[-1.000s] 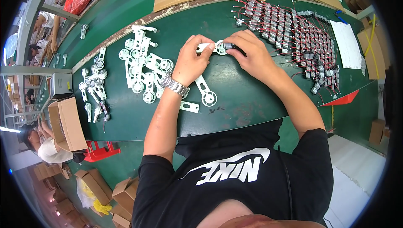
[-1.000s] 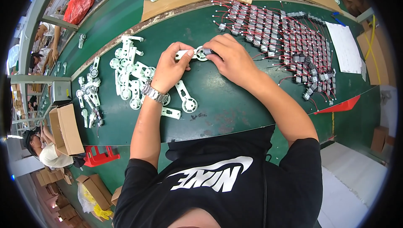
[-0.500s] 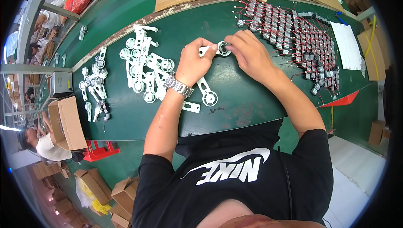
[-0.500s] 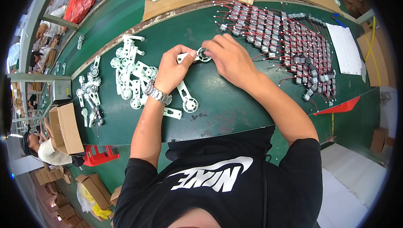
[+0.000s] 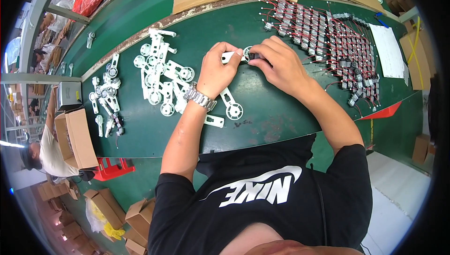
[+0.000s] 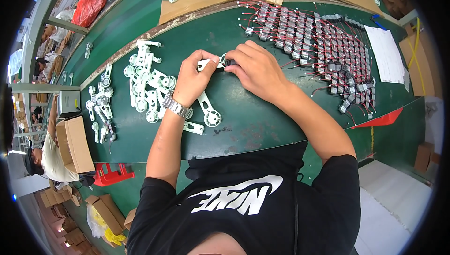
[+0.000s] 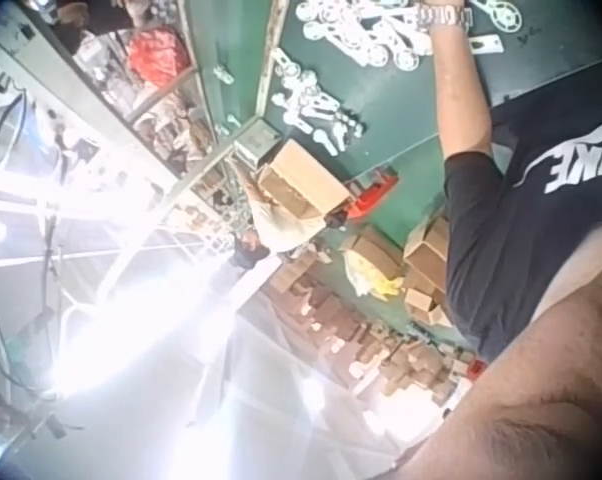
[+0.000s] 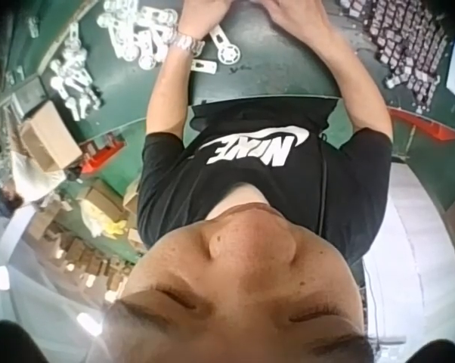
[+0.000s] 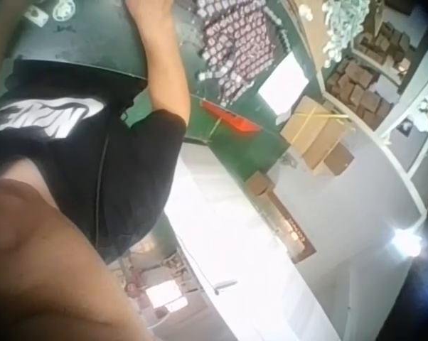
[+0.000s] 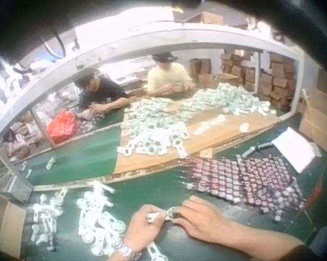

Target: The person assembles small plastic housings and metal components by hand at a workbench.

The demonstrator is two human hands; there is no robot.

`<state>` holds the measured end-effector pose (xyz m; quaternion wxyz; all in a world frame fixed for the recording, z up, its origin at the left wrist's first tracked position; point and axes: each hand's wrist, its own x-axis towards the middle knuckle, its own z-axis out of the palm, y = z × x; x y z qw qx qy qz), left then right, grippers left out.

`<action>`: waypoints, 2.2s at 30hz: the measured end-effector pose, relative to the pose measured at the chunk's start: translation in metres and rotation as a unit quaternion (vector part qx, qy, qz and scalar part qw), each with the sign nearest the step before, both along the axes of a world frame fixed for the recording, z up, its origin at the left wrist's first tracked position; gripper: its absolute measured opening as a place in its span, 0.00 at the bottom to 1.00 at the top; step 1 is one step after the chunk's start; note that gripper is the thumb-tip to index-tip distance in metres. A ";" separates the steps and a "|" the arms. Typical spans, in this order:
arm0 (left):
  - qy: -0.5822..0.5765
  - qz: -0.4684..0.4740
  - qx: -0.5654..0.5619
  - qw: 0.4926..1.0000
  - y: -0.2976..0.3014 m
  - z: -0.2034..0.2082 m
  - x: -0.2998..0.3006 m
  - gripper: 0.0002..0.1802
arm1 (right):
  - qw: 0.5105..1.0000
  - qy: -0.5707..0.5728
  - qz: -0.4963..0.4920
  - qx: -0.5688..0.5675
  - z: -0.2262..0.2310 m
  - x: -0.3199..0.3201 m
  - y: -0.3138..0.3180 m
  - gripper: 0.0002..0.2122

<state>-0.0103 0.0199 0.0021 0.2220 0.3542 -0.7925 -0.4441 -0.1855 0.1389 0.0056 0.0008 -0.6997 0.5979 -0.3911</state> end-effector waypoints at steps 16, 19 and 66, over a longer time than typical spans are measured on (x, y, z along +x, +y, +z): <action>0.085 -0.010 -0.002 0.996 -0.002 -0.002 0.001 0.10 | 0.992 -0.124 -0.016 0.013 -0.007 -0.003 -0.002 0.11; 0.101 -0.018 -0.017 0.995 -0.001 -0.002 -0.001 0.09 | 0.928 -0.353 0.009 0.120 -0.017 -0.008 -0.005 0.12; 0.107 0.008 0.009 0.994 0.011 0.002 -0.005 0.08 | 0.806 -0.517 0.102 0.269 -0.009 -0.025 -0.005 0.20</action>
